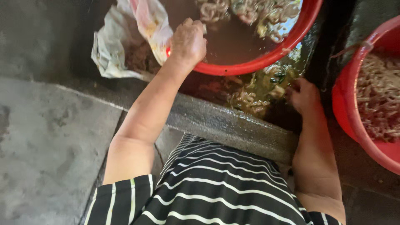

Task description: The person repeatedly picks up small pieces of raw meat from a red basin filled with water, rinses them under running water, and transfers them to a second red basin. The process is continuous and repetitive throughout the clip.

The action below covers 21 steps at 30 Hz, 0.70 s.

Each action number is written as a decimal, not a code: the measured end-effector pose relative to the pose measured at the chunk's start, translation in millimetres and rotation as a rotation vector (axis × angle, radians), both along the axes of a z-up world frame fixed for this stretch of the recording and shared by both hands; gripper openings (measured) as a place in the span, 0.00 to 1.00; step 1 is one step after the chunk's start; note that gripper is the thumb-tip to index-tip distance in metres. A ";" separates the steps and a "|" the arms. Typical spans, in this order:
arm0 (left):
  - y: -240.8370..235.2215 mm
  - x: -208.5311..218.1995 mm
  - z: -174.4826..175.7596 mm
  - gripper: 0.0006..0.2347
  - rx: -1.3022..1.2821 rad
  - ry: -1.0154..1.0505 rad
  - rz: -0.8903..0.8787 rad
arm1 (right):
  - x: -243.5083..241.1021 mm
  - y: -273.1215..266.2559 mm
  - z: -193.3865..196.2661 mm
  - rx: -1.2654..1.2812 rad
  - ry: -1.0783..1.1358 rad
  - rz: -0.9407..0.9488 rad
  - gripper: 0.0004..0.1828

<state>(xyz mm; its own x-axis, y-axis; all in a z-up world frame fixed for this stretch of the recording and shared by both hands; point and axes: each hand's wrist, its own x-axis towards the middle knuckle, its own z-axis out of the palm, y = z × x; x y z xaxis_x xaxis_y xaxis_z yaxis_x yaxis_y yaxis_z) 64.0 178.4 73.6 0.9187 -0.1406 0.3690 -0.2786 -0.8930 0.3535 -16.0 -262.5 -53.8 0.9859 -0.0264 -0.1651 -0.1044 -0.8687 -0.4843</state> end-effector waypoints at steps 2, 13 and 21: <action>-3.9 18.1 -12.2 0.17 0.027 0.024 0.003 | -2.7 -2.5 -3.4 0.007 -0.112 0.050 0.22; 2.7 78.5 -42.4 0.15 0.565 1.021 -0.123 | -7.7 5.6 10.6 0.058 -0.121 -0.077 0.19; 13.6 76.2 -43.7 0.16 0.577 0.744 0.247 | -9.0 2.9 1.6 0.064 -0.077 -0.036 0.20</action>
